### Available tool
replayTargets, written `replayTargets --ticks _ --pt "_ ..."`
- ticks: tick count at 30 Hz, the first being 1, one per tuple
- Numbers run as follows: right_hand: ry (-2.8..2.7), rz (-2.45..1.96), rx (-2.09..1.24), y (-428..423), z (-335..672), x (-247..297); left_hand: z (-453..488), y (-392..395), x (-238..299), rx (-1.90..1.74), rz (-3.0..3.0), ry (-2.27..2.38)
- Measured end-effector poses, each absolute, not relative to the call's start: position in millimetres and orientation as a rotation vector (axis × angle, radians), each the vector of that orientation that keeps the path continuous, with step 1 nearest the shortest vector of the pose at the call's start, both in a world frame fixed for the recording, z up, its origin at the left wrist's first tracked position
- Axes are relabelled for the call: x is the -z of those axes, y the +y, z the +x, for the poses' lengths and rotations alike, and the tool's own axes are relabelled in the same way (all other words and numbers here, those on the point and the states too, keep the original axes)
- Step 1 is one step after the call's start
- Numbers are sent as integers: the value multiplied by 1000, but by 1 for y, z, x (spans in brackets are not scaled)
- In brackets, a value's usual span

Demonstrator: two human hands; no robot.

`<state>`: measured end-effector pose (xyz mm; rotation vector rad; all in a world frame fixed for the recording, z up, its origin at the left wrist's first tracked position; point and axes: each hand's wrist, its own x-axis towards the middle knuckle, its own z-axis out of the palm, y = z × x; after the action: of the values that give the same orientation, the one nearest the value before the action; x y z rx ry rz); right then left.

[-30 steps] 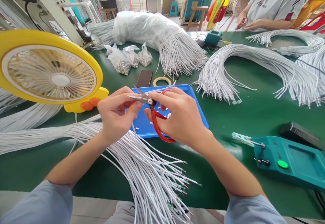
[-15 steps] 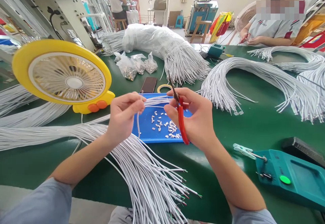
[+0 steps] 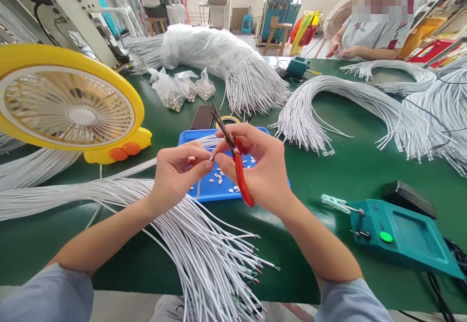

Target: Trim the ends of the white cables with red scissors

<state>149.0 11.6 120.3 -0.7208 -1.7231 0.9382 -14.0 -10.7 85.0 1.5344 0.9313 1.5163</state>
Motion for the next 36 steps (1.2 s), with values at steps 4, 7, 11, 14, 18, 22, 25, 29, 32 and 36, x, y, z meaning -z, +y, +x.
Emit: replayTargets --ticks 4,7,11,14,18,22,25,29,32,36 --pt "-1759 -760 -825 15 149 -119 -13 -9 -85 -1484 1493 989" --pt "-1769 -769 -788 16 150 -118 -13 -7 -86 -1436 1459 953" --pt "-1716 -753 -965 15 151 -122 -15 -4 -88 -1423 1461 862" --pt "-1694 -724 -1088 15 153 -125 -16 -4 -89 -1420 1503 836" --pt "-1688 -671 -1182 17 155 -127 -17 -4 -89 -1385 1524 727" --pt "-1703 -642 -1164 19 155 -125 -20 -1 -87 -1279 1489 571" --pt "-1707 -643 -1128 20 153 -121 -22 2 -84 -1196 1453 477" --pt "-1668 -763 -981 21 150 -120 -22 3 -83 -1272 1413 567" --pt "-1638 -817 -889 19 150 -121 -21 3 -85 -1361 1360 719" --pt "-1672 -833 -847 13 149 -123 -20 5 -84 -1393 1329 829"
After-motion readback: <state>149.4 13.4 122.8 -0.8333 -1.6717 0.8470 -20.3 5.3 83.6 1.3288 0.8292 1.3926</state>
